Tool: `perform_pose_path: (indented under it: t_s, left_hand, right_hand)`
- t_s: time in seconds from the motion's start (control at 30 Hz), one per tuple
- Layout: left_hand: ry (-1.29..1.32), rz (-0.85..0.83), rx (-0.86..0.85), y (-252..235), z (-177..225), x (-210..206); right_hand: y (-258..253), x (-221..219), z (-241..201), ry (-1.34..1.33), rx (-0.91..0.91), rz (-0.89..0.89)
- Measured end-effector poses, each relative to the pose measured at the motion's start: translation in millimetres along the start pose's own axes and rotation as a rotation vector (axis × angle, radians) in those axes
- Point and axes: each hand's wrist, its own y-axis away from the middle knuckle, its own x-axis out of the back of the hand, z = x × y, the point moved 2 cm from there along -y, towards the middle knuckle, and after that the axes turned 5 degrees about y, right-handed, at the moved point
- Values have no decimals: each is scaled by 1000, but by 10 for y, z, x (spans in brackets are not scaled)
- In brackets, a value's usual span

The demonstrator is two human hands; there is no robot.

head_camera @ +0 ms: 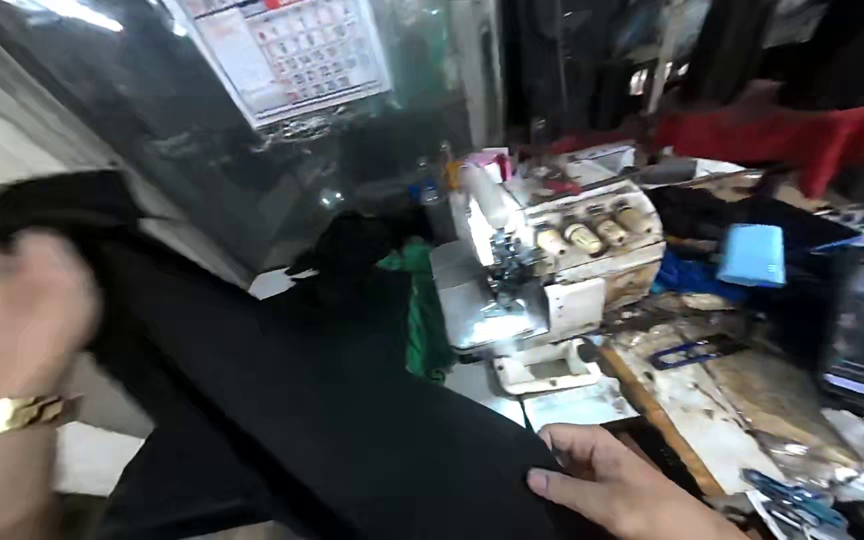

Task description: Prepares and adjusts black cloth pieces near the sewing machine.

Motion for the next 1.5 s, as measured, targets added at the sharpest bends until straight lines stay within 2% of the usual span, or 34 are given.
perform_pose_path:
  t_s: [0.03, 0.1, 0.17, 0.3, 0.37, 0.47, 0.6, 0.73, 0.83, 0.97, 1.03, 1.1, 1.2, 1.23, 1.3, 1.37, 1.43, 1.5]
  left_hand:
    - [75, -4, -25, 26, -87, -199]
    - [154, -177, 40, 242, -150, -634]
    - [174, -344, -7, 653, -73, -1011]
    - [263, -587, -428, 1584, 750, -1326]
    - [247, -653, -548, 1849, 961, -1473]
    - [311, -559, -551, 1869, 906, -1494]
    - [391, -401, -485, 1537, 743, -1014]
    - [289, -240, -441, 1086, 471, -650]
    - [238, -200, -296, 949, 256, -936]
    - [152, -441, -218, 1279, -31, -1726]
    - [128, -448, -225, 1353, -7, -1823]
    - [160, -413, -262, 1364, 245, -1609]
    - [373, -402, -364, 1570, 936, -1122]
    - [497, -456, -391, 1714, 1185, -1031]
    - [671, -683, -491, 2030, 1632, -1013]
    - [671, -884, -640, 2235, 1974, -1134]
    - [661, -1045, -677, 2275, 2123, -1288]
    - [750, -1108, -673, 2247, 2115, -1382]
  right_hand:
    - [-60, -25, 104, 25, -36, 43]
    - [-94, -113, 236, 55, -75, 106]
    - [-108, -183, 273, 81, -81, 119]
    - [-169, -279, 280, 173, -120, 128]
    - [-182, -296, 216, 206, -110, 159]
    - [-87, -267, 116, 240, -43, 153]
    - [158, -87, 87, 250, -21, 81]
    - [190, 137, 46, 277, -24, 215]
    - [126, 169, 70, 71, -107, 329]
    - [119, 112, 115, 4, -158, 458]
    - [127, 121, 111, 21, -191, 459]
    - [139, 134, 96, 22, -205, 448]
    - [145, 157, 97, 51, -185, 416]
    - [146, 162, 102, 65, -167, 399]
    - [144, 148, 104, 122, -110, 384]
    - [173, 144, 87, 207, -36, 382]
    - [210, 140, 57, 270, 16, 372]
    - [228, 118, 12, 314, 55, 357]
